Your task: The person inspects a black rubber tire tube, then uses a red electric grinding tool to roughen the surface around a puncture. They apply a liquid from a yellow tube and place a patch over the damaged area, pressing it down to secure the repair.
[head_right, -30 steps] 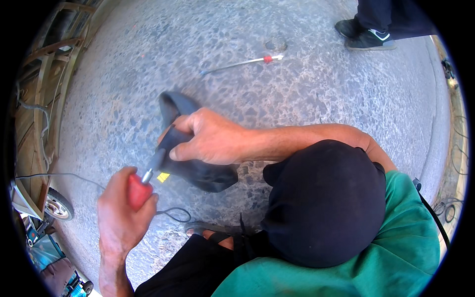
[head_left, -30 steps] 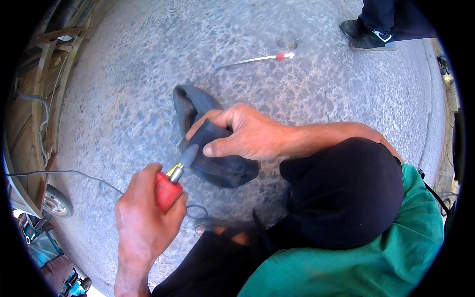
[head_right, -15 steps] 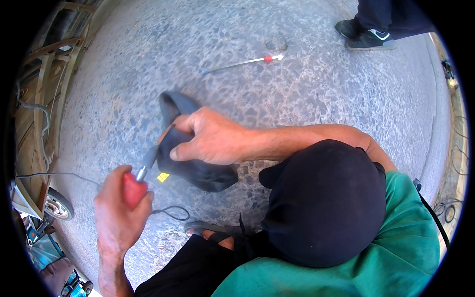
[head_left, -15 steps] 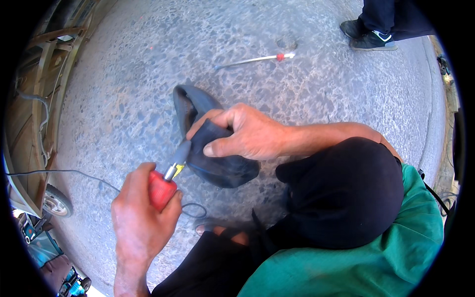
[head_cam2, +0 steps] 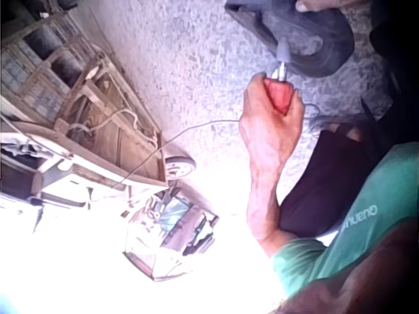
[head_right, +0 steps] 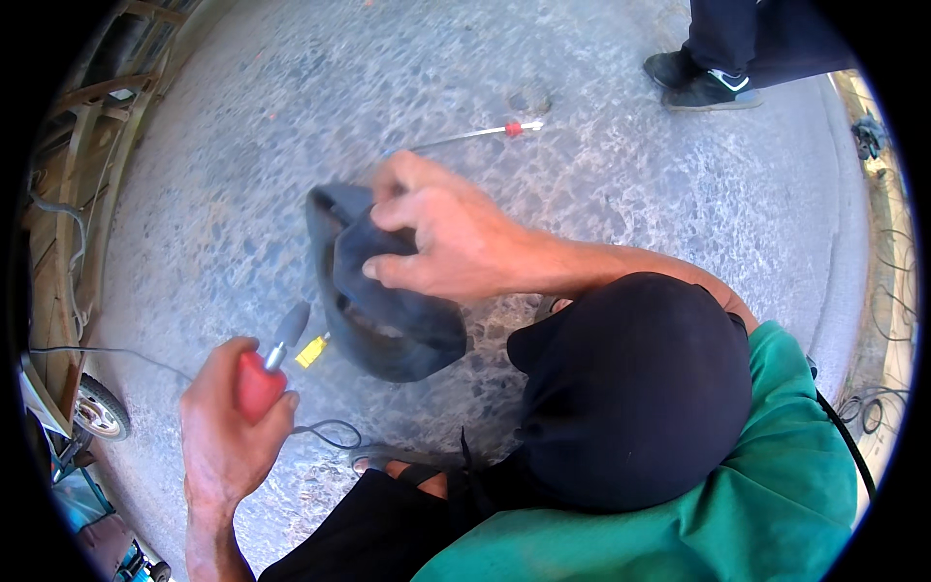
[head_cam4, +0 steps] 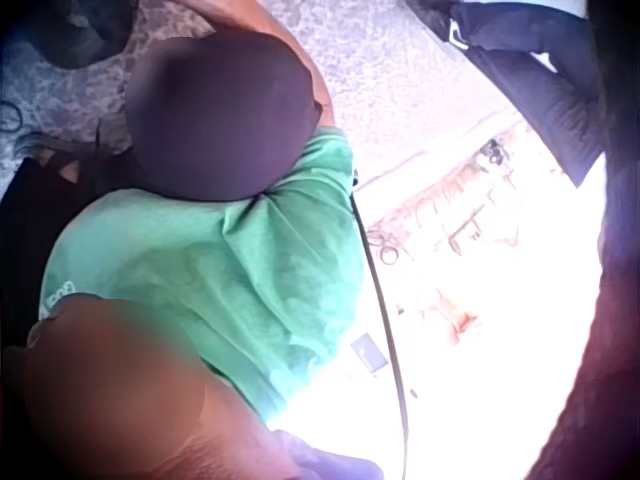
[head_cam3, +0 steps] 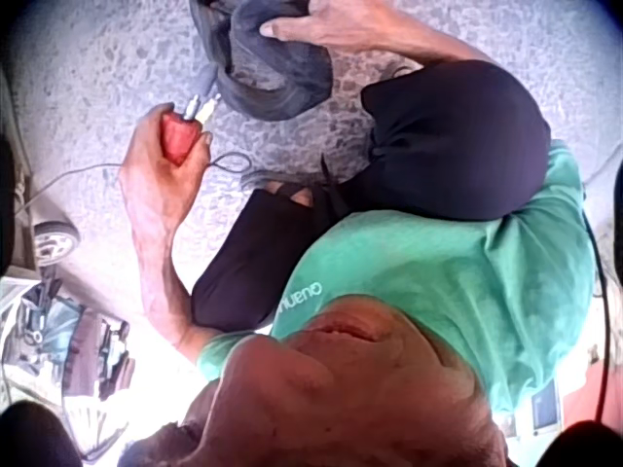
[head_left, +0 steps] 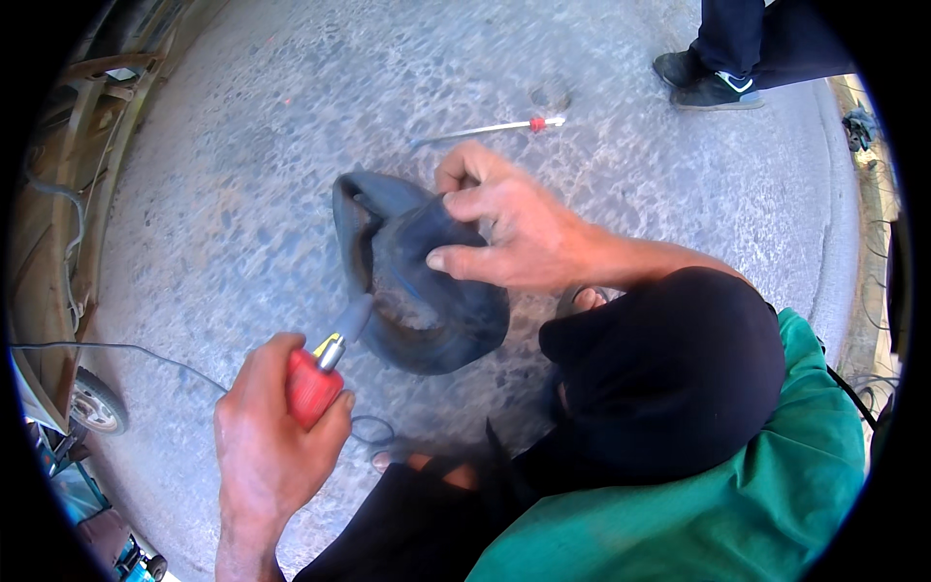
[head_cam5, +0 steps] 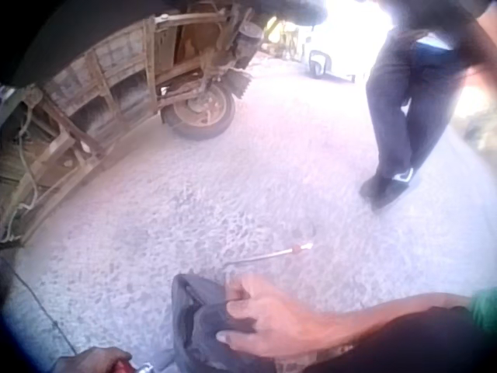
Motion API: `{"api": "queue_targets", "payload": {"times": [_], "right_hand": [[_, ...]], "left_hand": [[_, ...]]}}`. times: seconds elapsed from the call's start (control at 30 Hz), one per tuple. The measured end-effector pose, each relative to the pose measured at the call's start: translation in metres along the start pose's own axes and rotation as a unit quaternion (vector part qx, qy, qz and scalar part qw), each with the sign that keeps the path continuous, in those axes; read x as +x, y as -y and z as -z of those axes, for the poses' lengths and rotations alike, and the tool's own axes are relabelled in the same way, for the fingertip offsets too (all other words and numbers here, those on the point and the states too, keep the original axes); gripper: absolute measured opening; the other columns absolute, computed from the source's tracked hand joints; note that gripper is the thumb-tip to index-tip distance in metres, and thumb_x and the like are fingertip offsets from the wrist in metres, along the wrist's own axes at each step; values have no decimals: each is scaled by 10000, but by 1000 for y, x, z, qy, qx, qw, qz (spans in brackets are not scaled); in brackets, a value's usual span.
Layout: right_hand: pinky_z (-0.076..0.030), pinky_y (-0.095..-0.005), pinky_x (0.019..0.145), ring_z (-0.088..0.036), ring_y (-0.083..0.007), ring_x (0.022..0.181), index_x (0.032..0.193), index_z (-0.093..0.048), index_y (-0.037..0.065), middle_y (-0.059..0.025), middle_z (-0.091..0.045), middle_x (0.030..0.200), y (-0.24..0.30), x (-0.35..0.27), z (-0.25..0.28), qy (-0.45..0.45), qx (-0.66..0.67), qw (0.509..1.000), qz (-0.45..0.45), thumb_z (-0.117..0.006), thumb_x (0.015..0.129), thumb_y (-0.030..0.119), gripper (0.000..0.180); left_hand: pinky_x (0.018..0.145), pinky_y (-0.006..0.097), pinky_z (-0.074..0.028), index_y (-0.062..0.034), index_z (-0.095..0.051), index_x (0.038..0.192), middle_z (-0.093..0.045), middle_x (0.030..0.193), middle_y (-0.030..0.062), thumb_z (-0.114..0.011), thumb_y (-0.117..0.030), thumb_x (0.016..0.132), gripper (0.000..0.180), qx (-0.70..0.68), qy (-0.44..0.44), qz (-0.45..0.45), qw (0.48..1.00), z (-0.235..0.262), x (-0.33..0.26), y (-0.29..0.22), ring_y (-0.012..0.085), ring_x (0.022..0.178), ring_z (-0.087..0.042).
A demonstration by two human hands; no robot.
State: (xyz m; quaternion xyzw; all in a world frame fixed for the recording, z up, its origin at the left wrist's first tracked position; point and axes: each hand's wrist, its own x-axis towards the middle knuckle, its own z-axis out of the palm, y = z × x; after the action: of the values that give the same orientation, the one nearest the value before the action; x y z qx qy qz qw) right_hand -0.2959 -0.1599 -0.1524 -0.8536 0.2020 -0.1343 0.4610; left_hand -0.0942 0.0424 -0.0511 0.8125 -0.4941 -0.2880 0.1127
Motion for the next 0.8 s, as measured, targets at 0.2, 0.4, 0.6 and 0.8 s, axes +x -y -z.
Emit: {"api": "queue_targets", "payload": {"times": [0.2, 0.4, 0.6, 0.8], "right_hand": [[-490, -432, 953, -549, -321, 1137, 866, -717, -61, -195, -542, 1306, -8, 4, 3, -56, -45, 992, 100, -830, 760, 196, 300], [-495, -425, 937, -558, -316, 1112, 853, -727, -58, -187, -552, 1306, 0, 1, 14, -32, -105, 990, 84, -833, 740, 192, 294], [-511, -415, 911, -584, -303, 1061, 837, -723, -50, -183, -556, 1303, -4, 1, 19, -35, -159, 980, 114, -842, 722, 174, 279], [-519, -405, 862, -575, -286, 1030, 784, -700, -31, -162, -547, 1276, -26, 2, 19, -59, -117, 981, 145, -873, 714, 171, 276]], "left_hand": [[886, 416, -547, 20, -606, 1218, -688, 1065, 245, -793, -109, 731, 538, -7, 3, -12, 1000, 0, 3, 0, 398, 1004, -701], [878, 414, -549, 15, -606, 1217, -690, 1059, 236, -795, -109, 731, 536, -4, 7, -14, 1000, 1, 4, 3, 396, 996, -702], [871, 413, -551, 9, -606, 1216, -690, 1051, 232, -795, -110, 732, 533, -8, 4, -23, 1000, 1, 3, 5, 392, 991, -703], [869, 416, -550, 13, -605, 1212, -687, 1047, 233, -790, -104, 732, 527, -9, 6, -24, 1000, -2, 4, 5, 400, 988, -699]]}}
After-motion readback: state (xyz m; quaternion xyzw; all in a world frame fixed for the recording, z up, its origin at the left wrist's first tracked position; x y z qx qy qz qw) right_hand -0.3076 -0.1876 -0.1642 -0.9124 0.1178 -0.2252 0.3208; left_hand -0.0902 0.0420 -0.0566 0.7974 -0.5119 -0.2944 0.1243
